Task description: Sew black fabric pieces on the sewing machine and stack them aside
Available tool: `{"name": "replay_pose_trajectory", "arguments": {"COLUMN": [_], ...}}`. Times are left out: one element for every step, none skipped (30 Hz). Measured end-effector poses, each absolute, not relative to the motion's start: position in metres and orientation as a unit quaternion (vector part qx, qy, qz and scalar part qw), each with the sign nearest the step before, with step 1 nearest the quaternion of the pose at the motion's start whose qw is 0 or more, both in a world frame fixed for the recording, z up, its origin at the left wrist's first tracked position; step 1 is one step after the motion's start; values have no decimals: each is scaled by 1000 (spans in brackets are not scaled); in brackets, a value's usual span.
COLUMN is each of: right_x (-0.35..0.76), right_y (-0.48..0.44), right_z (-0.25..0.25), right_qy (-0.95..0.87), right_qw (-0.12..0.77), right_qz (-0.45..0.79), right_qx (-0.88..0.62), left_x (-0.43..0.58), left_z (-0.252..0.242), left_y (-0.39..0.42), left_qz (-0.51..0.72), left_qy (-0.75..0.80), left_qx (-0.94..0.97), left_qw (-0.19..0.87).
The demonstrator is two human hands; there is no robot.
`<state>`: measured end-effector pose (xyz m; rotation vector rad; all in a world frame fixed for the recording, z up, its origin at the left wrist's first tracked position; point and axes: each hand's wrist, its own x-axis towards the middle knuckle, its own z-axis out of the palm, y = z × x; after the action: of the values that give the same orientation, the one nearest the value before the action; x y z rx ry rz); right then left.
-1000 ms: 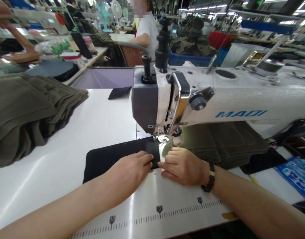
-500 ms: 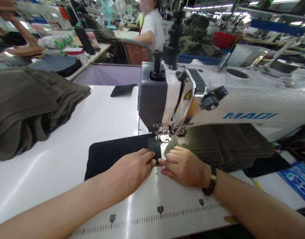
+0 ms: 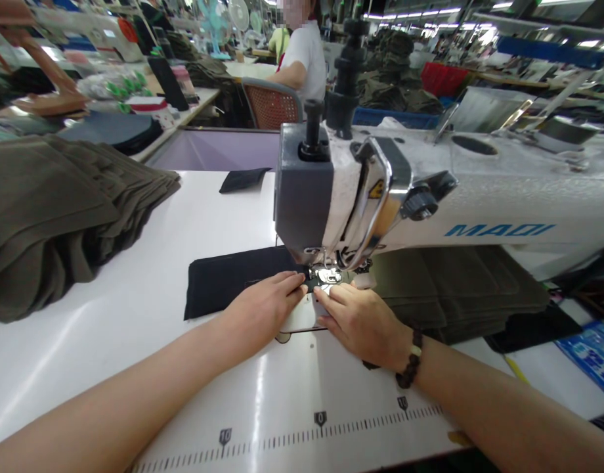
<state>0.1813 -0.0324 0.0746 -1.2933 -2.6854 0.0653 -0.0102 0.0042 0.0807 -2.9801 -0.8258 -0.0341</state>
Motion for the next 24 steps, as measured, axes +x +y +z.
{"name": "replay_pose_trajectory", "arguments": {"right_x": [181,181,181,180,181,181,181,181,181,181,180,180,180,180,180,180,179,179,179,179,178,178,177,177], "right_y": [-33,-33,-33,-33,-33,-33,-33,-33,-33,-33,-33,-33,-33,-33,-34,-34,-34,-34,-34,-34,-34,-35,-35,-36], "right_z": [75,76,76,77,77,78,78,79,79,80,80,80,81,81,81,81,81,81,80,80,79,78,77,77], "right_qy": [-897,-896,-896,-896,-895,-895,-895,-894,-894,-894,-893,-893,-893,-893,-893,-892,-892,-891,-890,-890,-888,-887,-886,-888], "right_qw": [75,72,71,72,73,75,75,74,71,68,65,63,61,61,62,64,67,70,76,82,90,102,116,133], "right_qz": [22,23,25,28,31,33,34,36,38,40,43,46,49,50,51,52,52,50,49,49,50,52,57,63], "right_qx": [-435,-437,-438,-438,-438,-438,-439,-440,-441,-442,-443,-443,-442,-442,-443,-444,-445,-445,-446,-447,-447,-447,-444,-436], "left_x": [-10,-10,-10,-10,-10,-10,-10,-10,-11,-11,-12,-12,-12,-12,-12,-12,-11,-11,-10,-10,-10,-10,-11,-12], "left_z": [79,78,77,76,74,73,72,71,70,69,68,68,67,67,67,68,69,71,73,75,77,78,79,79], "left_y": [6,8,10,12,15,17,19,21,22,23,24,25,25,24,23,22,20,18,15,12,10,8,6,6], "left_qz": [-13,-16,-17,-19,-21,-23,-26,-28,-30,-33,-37,-41,-43,-46,-48,-50,-50,-53,-56,-56,-51,-43,-31,-20], "left_qy": [-264,-263,-263,-265,-270,-274,-277,-280,-281,-281,-280,-281,-281,-281,-282,-282,-281,-284,-290,-301,-317,-336,-360,-383], "left_qx": [-964,-964,-964,-963,-962,-961,-960,-959,-959,-959,-959,-959,-959,-958,-958,-958,-958,-957,-955,-952,-946,-940,-931,-922], "left_qw": [29,32,33,32,33,34,35,35,33,31,29,27,23,19,14,10,8,11,18,28,38,45,47,44]}}
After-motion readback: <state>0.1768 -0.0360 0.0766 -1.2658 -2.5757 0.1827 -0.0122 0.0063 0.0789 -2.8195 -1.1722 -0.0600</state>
